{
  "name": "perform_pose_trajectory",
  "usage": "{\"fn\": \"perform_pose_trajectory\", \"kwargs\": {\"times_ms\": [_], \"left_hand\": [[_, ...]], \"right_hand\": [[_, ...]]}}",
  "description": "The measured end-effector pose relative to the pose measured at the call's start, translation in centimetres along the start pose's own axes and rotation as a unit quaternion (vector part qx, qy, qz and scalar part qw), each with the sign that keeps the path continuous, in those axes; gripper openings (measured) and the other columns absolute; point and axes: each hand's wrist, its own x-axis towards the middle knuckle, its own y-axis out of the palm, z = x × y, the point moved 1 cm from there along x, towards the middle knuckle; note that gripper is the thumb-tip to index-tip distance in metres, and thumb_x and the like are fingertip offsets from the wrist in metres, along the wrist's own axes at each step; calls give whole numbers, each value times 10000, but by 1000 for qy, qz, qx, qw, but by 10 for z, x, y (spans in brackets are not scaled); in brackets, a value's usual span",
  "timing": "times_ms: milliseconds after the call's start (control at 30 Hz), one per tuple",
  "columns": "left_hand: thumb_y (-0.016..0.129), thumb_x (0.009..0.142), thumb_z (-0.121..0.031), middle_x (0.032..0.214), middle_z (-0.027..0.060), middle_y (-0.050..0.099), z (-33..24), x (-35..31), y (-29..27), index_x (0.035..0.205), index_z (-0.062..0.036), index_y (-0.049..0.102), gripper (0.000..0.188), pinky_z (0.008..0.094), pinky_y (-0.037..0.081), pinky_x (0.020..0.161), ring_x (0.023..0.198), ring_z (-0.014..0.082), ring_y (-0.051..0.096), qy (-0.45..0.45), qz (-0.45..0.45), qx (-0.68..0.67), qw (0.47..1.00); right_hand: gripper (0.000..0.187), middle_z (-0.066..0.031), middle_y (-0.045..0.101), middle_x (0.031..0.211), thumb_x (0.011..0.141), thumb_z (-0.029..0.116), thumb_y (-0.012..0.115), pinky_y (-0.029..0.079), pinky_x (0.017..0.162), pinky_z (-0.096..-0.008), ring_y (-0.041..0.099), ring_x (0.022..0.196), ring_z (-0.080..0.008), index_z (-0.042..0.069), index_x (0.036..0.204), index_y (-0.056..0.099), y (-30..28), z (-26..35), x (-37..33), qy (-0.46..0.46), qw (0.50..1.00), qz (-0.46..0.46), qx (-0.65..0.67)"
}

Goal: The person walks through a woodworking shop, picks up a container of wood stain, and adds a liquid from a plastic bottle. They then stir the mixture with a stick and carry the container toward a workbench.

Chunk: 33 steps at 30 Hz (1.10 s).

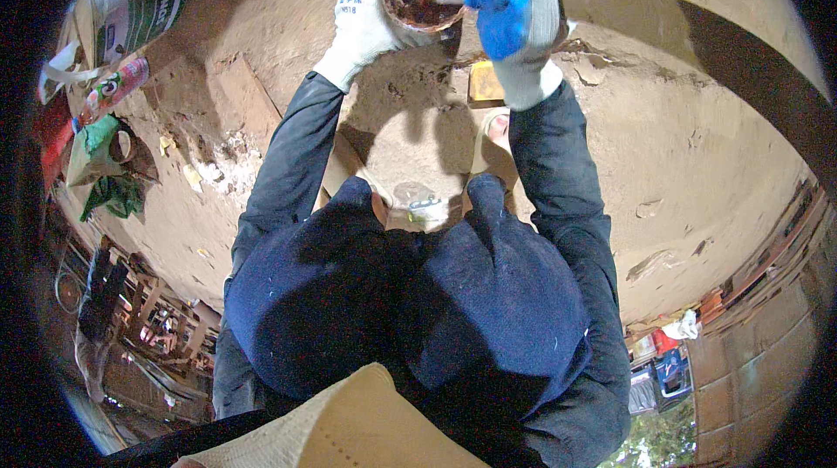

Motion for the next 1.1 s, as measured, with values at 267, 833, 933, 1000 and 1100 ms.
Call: {"fn": "perform_pose_trajectory", "kwargs": {"times_ms": [267, 833, 933, 1000, 1100], "left_hand": [[836, 552, -469, 1032, 129, 640, -10, 11, -8, 1180, -71, 592, 783, 426, 483, 848, 951, 331, 611, 33, -13, 21, 999], [844, 483, -608, 950, 87, 707, -23, 24, -13, 1093, -128, 666, 797, 374, 545, 763, 822, 257, 691, -24, 16, -22, 999], [836, 488, -621, 946, 92, 703, -27, 26, -17, 1098, -127, 662, 804, 379, 542, 768, 828, 262, 688, -36, 46, -25, 998], [830, 493, -629, 947, 97, 697, -26, 25, -15, 1109, -124, 654, 816, 386, 534, 785, 846, 267, 681, -43, 56, -24, 997], [815, 496, -655, 956, 104, 678, -21, 16, -8, 1136, -108, 632, 861, 393, 504, 829, 901, 273, 655, -57, 51, -11, 997]], "right_hand": [[407, -14, 283, 553, 989, 252, 405, 295, 476, -337, 304, 503, -169, 113, 617, 318, -21, -21, 3, -49, 994, -13, 100], [379, -26, 364, 568, 960, 207, 478, 355, 492, -316, 391, 518, -173, 93, 613, 377, -2, -11, -1, -128, 991, -36, -15], [383, -34, 364, 578, 965, 244, 456, 341, 509, -335, 383, 536, -191, 108, 617, 373, 11, -10, -13, -88, 992, -22, -91], [385, -32, 359, 593, 972, 263, 414, 314, 525, -346, 357, 552, -196, 128, 619, 347, 5, -3, -16, -71, 996, 13, -54], [379, -32, 351, 586, 983, 263, 400, 326, 523, -346, 352, 550, -190, 120, 635, 352, -5, 16, -15, -84, 995, 9, 45]]}}
